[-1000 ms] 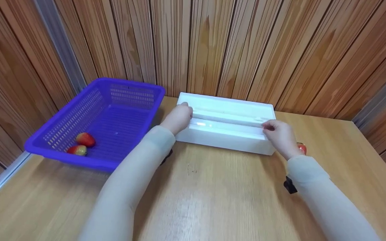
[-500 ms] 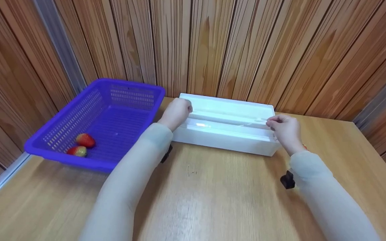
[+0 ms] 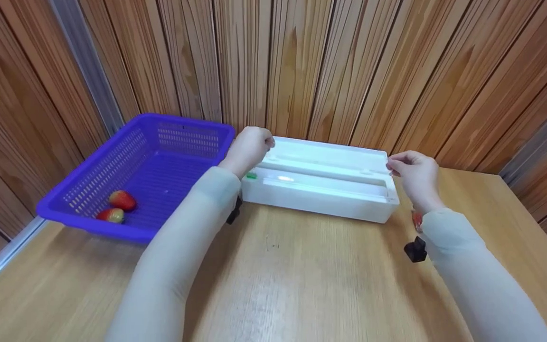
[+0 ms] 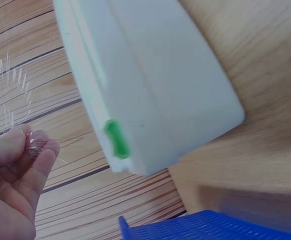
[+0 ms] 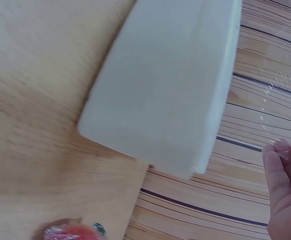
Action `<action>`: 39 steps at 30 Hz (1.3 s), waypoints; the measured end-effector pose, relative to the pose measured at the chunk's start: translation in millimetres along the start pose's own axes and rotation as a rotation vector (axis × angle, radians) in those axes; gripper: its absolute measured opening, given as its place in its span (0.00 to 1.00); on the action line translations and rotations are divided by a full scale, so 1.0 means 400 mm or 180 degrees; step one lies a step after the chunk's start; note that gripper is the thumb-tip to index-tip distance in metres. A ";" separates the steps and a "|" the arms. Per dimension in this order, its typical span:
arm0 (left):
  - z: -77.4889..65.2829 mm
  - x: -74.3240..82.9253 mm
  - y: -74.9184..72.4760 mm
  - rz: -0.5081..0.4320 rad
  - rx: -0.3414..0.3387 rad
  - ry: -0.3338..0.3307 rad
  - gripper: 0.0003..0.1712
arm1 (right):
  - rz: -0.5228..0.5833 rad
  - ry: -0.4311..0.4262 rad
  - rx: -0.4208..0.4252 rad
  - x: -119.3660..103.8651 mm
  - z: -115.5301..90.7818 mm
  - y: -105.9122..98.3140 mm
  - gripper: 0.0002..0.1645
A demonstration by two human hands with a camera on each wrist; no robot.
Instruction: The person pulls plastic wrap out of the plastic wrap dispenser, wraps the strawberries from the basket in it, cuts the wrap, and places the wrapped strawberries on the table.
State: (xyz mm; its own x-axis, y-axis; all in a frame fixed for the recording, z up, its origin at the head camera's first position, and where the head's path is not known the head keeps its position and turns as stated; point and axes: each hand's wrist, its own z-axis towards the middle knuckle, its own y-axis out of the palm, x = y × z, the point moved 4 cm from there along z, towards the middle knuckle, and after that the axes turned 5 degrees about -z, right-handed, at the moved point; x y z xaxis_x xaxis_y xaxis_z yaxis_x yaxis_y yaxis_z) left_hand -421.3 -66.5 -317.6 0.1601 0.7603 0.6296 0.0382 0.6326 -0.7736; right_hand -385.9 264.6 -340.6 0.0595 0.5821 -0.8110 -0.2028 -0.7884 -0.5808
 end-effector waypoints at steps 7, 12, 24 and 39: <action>-0.009 0.021 -0.039 -0.0590 -0.0027 -0.0236 0.18 | 0.0101 -0.0204 0.0123 -0.037 0.003 -0.028 0.17; -0.008 0.039 -0.065 -0.0508 0.0105 -0.0106 0.18 | 0.0118 -0.0320 0.0189 -0.068 0.003 -0.047 0.16; -0.008 0.087 -0.115 -0.0225 0.0354 0.0266 0.13 | 0.0326 -0.0449 0.0292 -0.129 0.006 -0.099 0.19; -0.016 0.143 -0.175 -0.0388 0.0542 0.0433 0.16 | 0.0964 -0.0662 0.0253 -0.190 0.001 -0.159 0.17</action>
State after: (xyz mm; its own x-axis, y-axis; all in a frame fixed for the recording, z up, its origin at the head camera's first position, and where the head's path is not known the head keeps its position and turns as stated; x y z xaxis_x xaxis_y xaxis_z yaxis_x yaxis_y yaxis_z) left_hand -408.5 -68.3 -228.0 0.2961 0.6572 0.6932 -0.0996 0.7430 -0.6618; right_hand -378.0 270.6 -242.2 -0.2129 0.3592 -0.9087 -0.2564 -0.9179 -0.3028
